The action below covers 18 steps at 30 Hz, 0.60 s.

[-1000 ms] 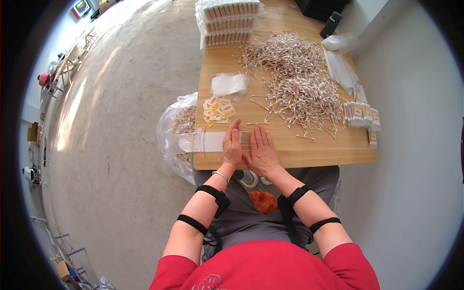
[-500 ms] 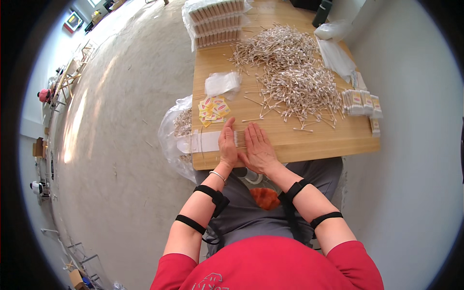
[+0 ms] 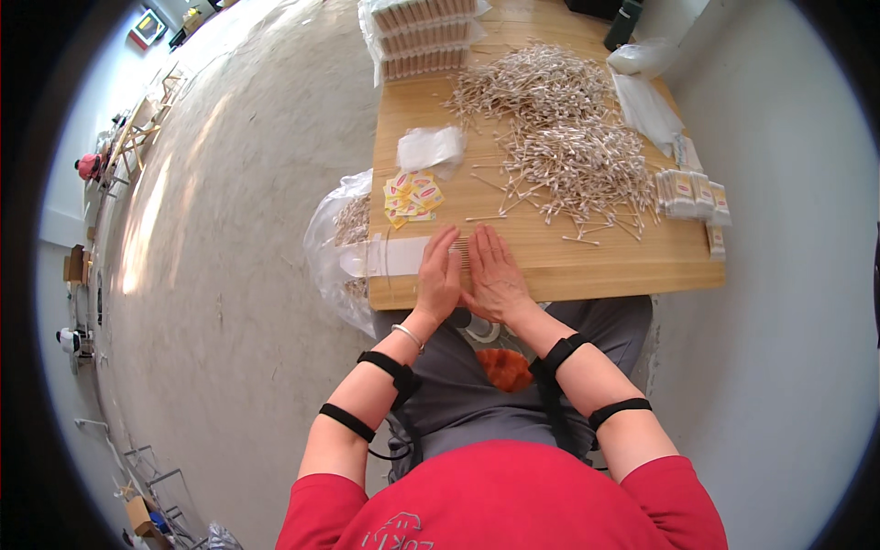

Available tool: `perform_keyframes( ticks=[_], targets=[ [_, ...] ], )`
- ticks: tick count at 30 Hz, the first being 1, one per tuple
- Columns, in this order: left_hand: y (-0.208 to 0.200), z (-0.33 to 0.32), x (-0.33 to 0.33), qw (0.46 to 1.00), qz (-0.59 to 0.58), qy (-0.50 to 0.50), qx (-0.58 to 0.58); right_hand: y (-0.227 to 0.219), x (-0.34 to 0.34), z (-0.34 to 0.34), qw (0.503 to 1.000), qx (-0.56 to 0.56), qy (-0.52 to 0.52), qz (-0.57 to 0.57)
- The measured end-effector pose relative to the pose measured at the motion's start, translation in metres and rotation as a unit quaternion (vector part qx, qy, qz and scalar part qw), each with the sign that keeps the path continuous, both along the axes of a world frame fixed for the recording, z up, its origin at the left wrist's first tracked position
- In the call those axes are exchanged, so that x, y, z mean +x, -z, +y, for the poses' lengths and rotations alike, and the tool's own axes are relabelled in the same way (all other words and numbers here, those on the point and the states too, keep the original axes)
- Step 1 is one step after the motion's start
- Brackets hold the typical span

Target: Packaging cotton swabs into small plastic bags and sealing them.

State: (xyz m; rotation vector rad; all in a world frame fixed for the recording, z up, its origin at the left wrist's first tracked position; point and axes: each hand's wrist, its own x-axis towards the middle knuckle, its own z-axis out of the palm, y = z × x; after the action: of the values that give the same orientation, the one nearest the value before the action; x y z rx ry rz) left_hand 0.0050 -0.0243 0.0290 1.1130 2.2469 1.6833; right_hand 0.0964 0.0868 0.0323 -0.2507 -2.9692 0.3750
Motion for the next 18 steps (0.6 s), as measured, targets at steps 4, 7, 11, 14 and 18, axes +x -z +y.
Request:
perform_keyframes(
  ticks=[4, 7, 11, 14, 18],
  targets=[
    [-0.008, -0.032, 0.015, 0.982, 0.128, 0.008, -0.137, -0.002, 0.000, 0.000, 1.000, -0.011, 0.003, 0.001],
    [-0.014, -0.038, 0.020, 0.958, 0.188, 0.044, -0.212, 0.000, 0.001, 0.000, 1.000, -0.011, 0.000, 0.016],
    [-0.015, -0.036, 0.020, 0.946, 0.198, 0.060, -0.251, 0.002, -0.001, 0.000, 1.000, 0.009, 0.000, 0.024],
    [-0.013, -0.036, 0.019, 0.942, 0.205, 0.071, -0.257, 0.002, -0.001, -0.001, 0.999, 0.012, 0.003, 0.030],
    [-0.011, -0.037, 0.019, 0.940, 0.220, 0.073, -0.251, -0.001, 0.001, 0.000, 1.000, 0.010, 0.002, 0.029]
  ],
)
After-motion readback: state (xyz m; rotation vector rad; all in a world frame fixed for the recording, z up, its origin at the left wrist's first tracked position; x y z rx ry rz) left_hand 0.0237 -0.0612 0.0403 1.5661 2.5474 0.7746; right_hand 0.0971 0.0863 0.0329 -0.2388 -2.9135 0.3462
